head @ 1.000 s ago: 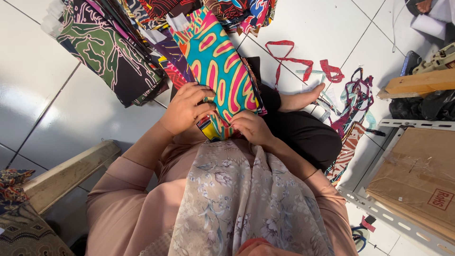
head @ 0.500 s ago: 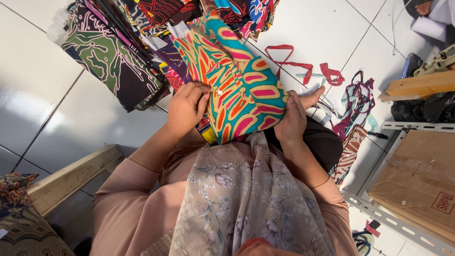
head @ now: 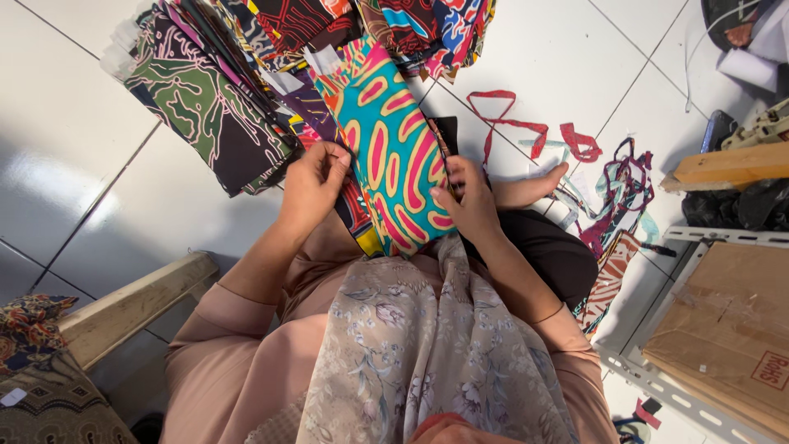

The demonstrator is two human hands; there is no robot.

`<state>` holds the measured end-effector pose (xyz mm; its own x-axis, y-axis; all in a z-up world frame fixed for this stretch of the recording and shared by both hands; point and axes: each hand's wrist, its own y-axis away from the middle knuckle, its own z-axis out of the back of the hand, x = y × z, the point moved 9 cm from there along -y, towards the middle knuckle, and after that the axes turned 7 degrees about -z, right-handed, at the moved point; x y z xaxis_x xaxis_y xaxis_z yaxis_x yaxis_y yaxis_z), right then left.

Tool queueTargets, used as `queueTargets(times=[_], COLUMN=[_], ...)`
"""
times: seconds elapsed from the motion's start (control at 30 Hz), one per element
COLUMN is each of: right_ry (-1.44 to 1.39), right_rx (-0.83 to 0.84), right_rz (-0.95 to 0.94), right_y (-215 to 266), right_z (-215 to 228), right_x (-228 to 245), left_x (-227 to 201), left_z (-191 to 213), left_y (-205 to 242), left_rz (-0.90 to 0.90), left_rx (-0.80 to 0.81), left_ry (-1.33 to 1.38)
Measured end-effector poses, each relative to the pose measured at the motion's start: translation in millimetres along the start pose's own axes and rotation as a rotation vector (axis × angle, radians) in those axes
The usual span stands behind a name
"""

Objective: The person sits on the floor and folds multiple pieces of patterned fabric one by one. They handle each piece, fold it into a smaller rectangle, and place it into a neat stack. The person also handles loose fabric strips, folding them and setting them aside.

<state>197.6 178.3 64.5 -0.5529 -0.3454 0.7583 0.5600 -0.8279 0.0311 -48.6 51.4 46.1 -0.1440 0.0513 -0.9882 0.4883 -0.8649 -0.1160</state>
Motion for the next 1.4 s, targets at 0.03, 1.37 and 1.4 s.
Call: queueTargets(times=[0.03,1.37,1.4], right_ry=[-0.119,-1.147,-1.178], right_rx=[0.033,0.758,0.82], right_rz=[-0.06,-0.261,-0.25], right_y=[-6.4,-19.7,-17.9], right_z=[-8.5,-44.8,-45.6], right_x=[-15.6,56.4,55.7], left_x=[-6.7,33.4,38.3], left_z=[0.9,7.7,27.8], left_y=[-0.8,-30.3,-31.2], left_rz=[-0.068,0.103,0.059], left_rx=[-0.028,0.027,0.008], left_ry=[-0.046,1.133,1.144])
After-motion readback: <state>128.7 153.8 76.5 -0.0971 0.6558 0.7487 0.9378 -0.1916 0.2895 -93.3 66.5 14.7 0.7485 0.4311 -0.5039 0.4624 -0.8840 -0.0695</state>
